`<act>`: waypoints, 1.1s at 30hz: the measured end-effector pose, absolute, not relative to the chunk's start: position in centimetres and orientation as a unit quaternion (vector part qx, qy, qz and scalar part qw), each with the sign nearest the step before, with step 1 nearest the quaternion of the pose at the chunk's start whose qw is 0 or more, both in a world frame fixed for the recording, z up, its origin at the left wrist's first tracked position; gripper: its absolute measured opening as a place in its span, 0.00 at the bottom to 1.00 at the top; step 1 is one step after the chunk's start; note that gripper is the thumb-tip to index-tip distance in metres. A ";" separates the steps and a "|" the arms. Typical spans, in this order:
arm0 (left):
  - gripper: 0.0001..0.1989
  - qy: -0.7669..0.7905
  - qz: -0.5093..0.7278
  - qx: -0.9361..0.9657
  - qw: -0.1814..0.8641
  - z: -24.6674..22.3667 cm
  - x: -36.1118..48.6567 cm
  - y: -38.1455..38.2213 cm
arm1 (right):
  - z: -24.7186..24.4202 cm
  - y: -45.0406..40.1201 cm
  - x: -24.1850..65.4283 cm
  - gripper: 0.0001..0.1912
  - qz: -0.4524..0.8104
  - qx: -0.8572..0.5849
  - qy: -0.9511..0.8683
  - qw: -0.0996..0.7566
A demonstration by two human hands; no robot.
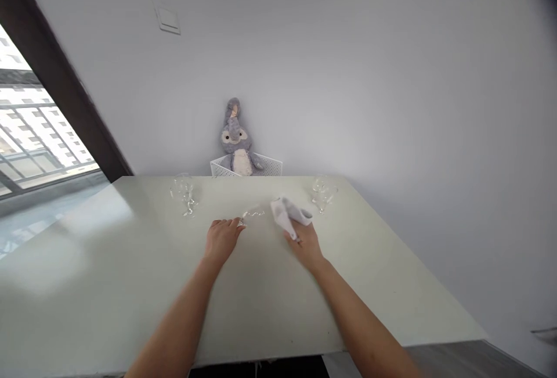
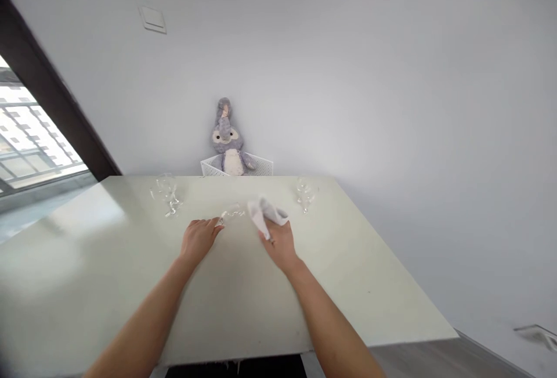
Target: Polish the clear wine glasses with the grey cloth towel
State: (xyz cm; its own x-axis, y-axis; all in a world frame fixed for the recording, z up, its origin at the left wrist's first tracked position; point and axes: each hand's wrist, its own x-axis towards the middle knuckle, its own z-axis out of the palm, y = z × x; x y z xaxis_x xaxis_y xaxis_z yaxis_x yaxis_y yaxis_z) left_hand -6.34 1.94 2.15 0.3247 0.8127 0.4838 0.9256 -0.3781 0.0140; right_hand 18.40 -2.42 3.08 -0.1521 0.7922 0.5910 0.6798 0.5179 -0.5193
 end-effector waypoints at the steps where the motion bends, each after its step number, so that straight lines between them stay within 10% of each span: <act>1: 0.14 -0.538 -0.208 -0.806 0.132 2.2 -6.2 1.9 | 3.2 -2.9 17.8 0.21 0.031 -0.457 -0.795 0.399; 8: 0.11 -0.371 -0.198 -0.899 0.124 1.9 -3.0 -0.1 | 3.4 -3.9 15.1 0.17 -0.030 -0.463 -0.832 0.305; 19: 0.13 -0.397 -0.265 -0.870 0.121 1.6 -0.8 -1.6 | 2.7 -1.6 17.3 0.18 0.562 -0.437 -0.388 0.585; 33: 0.14 -0.496 -0.255 -0.819 0.133 1.3 2.0 -3.5 | 0.8 -3.8 11.4 0.13 0.623 -0.303 -0.326 0.643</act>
State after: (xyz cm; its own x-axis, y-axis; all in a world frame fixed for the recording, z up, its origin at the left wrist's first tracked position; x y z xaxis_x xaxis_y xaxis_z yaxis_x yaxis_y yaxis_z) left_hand 1.99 -3.47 1.26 0.3774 0.7450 0.5500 0.8810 -0.4719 0.0348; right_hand 11.39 -3.77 0.77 0.0096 0.9991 0.0417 -0.6037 0.0390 -0.7962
